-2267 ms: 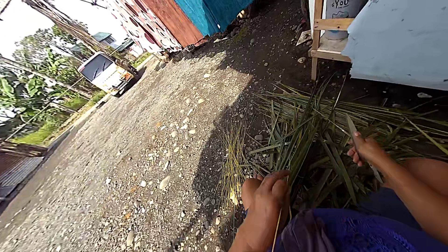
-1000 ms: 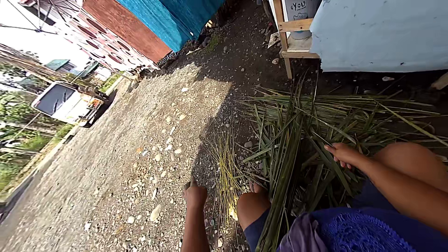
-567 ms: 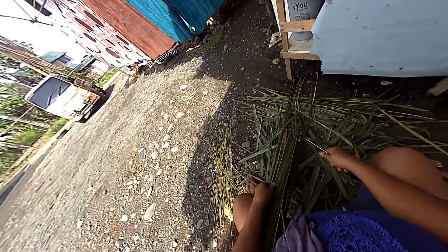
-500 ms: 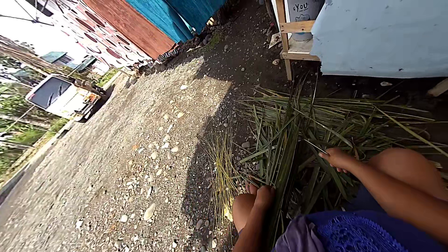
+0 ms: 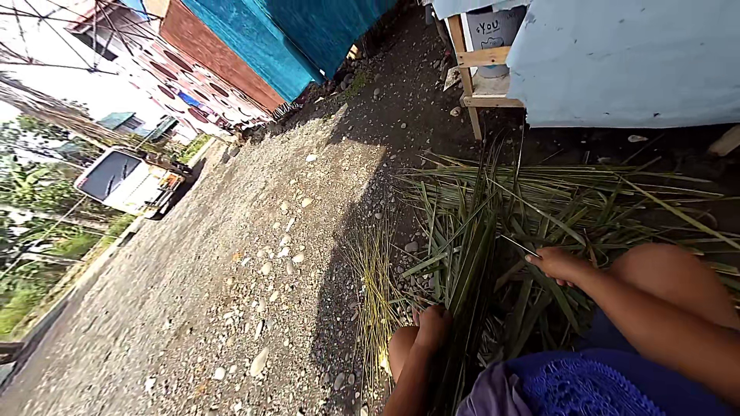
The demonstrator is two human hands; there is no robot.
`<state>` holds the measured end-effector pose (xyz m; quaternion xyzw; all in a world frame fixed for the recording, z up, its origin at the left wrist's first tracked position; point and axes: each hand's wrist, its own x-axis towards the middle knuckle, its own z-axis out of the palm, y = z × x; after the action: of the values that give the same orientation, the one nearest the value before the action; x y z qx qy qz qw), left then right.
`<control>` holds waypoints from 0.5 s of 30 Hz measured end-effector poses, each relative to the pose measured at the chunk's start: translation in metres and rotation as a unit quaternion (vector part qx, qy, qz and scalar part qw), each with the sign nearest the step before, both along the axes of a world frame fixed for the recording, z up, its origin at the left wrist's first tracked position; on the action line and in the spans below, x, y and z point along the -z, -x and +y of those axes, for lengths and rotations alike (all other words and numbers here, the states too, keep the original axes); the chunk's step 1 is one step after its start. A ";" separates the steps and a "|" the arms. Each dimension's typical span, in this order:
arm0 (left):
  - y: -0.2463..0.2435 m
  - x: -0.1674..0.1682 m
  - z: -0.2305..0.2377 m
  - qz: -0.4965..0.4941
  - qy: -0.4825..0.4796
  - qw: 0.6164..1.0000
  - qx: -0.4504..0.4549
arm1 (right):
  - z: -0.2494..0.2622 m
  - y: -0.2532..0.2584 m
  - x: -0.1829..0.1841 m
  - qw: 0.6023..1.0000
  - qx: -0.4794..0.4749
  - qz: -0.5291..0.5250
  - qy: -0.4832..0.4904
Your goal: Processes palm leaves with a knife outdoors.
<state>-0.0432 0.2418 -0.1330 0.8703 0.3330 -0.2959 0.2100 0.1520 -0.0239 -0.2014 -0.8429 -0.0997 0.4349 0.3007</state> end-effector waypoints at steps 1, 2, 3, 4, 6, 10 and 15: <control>-0.001 -0.012 -0.001 -0.020 -0.022 1.000 0.009 | -0.001 -0.001 0.000 1.000 -0.001 0.000 -0.001; -0.003 -0.026 -0.003 -0.025 -0.047 0.998 0.023 | -0.001 -0.001 0.000 1.000 -0.003 -0.001 -0.003; -0.005 -0.039 -0.005 -0.018 -0.070 0.997 0.035 | -0.002 -0.001 0.001 1.000 -0.003 -0.002 -0.005; -0.006 -0.050 -0.007 -0.005 -0.088 0.995 0.044 | -0.002 -0.001 0.002 1.000 -0.003 -0.003 -0.006; -0.004 -0.062 -0.012 0.025 -0.118 0.991 0.056 | -0.001 -0.001 0.002 1.000 -0.004 -0.003 -0.008; 0.004 -0.078 -0.030 0.063 -0.183 0.975 0.111 | -0.002 -0.001 0.001 1.000 -0.009 -0.001 -0.008; 0.015 -0.118 -0.051 0.057 -0.225 0.963 0.134 | -0.003 -0.001 0.003 1.000 -0.017 -0.006 -0.021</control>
<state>-0.0578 0.1909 -0.0147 0.9135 0.2826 -0.2880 -0.0526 0.1533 -0.0266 -0.2045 -0.8369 -0.1252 0.4329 0.3107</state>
